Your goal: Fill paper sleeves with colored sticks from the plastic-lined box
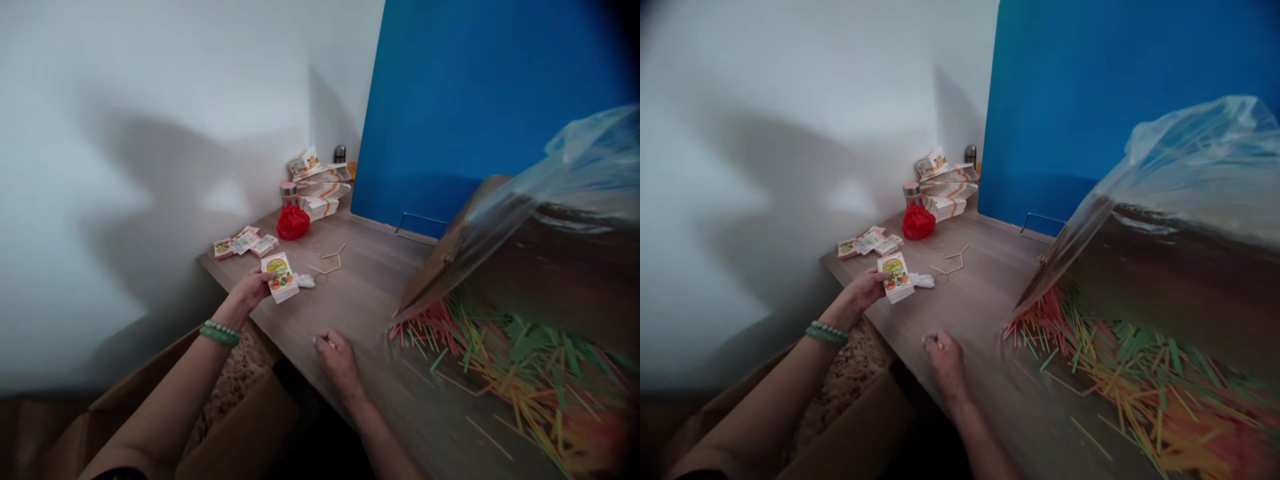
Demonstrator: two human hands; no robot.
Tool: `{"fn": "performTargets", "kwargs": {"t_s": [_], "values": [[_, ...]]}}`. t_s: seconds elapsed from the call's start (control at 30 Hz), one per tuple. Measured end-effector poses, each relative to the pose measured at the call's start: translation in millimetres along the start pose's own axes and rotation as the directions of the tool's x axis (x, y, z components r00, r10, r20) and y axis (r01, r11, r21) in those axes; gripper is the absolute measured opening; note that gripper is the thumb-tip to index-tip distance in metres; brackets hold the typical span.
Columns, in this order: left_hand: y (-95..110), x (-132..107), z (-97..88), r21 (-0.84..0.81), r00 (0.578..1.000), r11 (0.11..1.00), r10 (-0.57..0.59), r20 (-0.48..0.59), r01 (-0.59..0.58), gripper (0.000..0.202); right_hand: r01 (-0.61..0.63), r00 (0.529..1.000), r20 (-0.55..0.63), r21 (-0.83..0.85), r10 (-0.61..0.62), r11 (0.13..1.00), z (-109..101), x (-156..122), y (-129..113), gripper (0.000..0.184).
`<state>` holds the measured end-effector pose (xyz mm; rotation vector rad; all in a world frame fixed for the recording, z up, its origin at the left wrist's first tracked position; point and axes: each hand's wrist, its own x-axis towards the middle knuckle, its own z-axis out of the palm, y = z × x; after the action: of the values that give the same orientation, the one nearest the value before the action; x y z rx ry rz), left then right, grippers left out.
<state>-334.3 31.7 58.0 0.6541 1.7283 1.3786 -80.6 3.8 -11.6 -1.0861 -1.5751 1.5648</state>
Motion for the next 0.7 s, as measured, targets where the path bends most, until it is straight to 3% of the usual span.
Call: {"fn": "performTargets", "kwargs": {"t_s": [0.13,0.2,0.27,0.33,0.43,0.57,0.7], "values": [[-30.7,-73.5,33.4,-0.191,0.996,0.979,-0.064,0.061,0.074,0.035,0.168,0.982,-0.045,-0.223,-0.182,0.96,-5.3,-14.2,-19.4,0.042],[-39.8,-102.2,53.2,-0.216,0.995,0.975,-0.034,0.096,0.055,0.039,0.229,0.966,0.0,-0.46,-0.258,0.858,-10.5,-20.7,-32.3,0.04],[-44.1,-121.7,69.4,-0.181,0.993,0.983,0.017,0.117,0.004,0.04,0.237,0.964,0.079,-0.683,-0.253,0.691,-17.1,-27.6,-43.1,0.038],[-46.5,-132.1,80.1,-0.143,0.993,0.989,0.048,0.106,-0.032,0.039,0.232,0.969,0.146,-0.814,-0.199,0.532,-24.1,-35.4,-48.4,0.036],[-52.6,-136.3,87.0,-0.132,0.993,0.989,0.075,0.088,-0.063,0.04,0.272,0.962,0.229,-0.874,-0.151,0.403,-32.1,-44.8,-45.7,0.034],[-70.7,-138.1,88.8,-0.13,0.991,0.987,0.103,0.086,-0.091,0.039,0.34,0.94,0.318,-0.885,-0.119,0.318,-35.8,-44.5,-38.4,0.031],[-86.8,-141.0,86.4,-0.123,0.994,0.99,0.081,0.072,-0.071,0.037,0.393,0.917,0.395,-0.867,-0.057,0.308,-32.7,-39.9,-36.2,0.028]]}}
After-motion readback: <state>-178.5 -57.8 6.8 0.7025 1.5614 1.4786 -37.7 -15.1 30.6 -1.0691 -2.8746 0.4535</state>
